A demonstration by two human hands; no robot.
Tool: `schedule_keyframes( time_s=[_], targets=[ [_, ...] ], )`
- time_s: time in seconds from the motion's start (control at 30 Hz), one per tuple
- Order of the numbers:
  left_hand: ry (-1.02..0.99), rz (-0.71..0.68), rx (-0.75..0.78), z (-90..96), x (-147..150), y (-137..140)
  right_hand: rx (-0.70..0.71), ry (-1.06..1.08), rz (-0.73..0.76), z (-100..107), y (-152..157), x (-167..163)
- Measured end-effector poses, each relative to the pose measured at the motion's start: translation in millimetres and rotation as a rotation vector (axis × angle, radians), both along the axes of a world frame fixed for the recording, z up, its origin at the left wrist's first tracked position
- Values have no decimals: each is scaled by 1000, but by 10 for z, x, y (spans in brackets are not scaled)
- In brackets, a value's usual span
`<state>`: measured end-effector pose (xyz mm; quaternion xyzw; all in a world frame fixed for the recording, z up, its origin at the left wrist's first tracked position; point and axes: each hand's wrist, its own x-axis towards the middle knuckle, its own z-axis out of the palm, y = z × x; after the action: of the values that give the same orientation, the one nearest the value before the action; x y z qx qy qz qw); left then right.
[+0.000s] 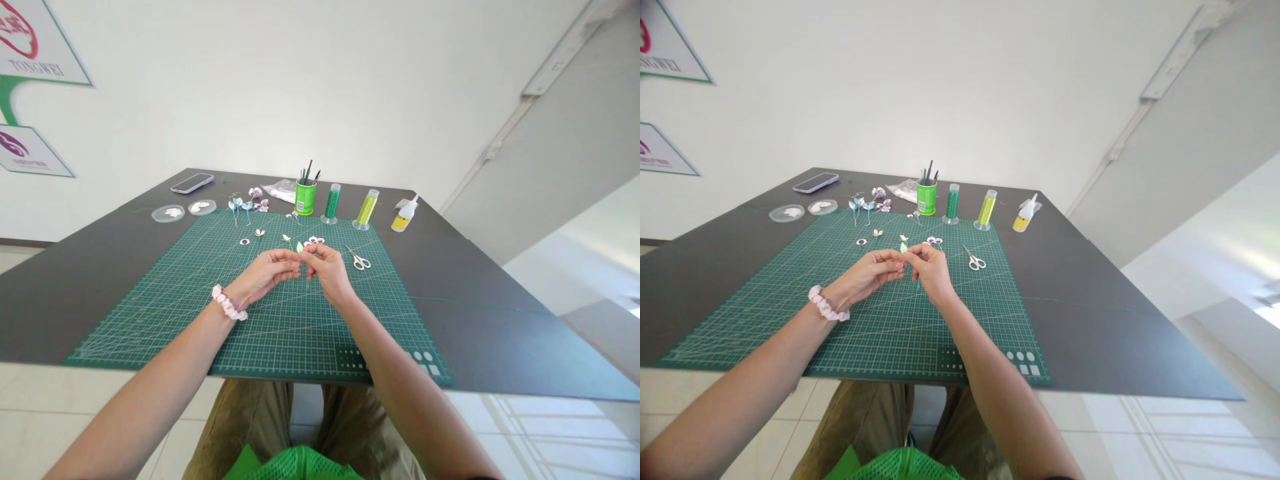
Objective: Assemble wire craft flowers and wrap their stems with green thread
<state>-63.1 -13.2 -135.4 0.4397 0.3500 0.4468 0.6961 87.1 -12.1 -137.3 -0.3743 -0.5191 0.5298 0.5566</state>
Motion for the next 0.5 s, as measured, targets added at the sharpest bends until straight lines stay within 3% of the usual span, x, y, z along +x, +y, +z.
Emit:
schedule_keyframes(
  time_s=[0.23, 0.5],
  targets=[
    [56, 33, -7, 14, 31, -8, -6, -20, -38, -48, 9, -32],
    [214, 134, 185, -36, 72, 0, 29, -184, -101, -114, 37, -63]
  ],
)
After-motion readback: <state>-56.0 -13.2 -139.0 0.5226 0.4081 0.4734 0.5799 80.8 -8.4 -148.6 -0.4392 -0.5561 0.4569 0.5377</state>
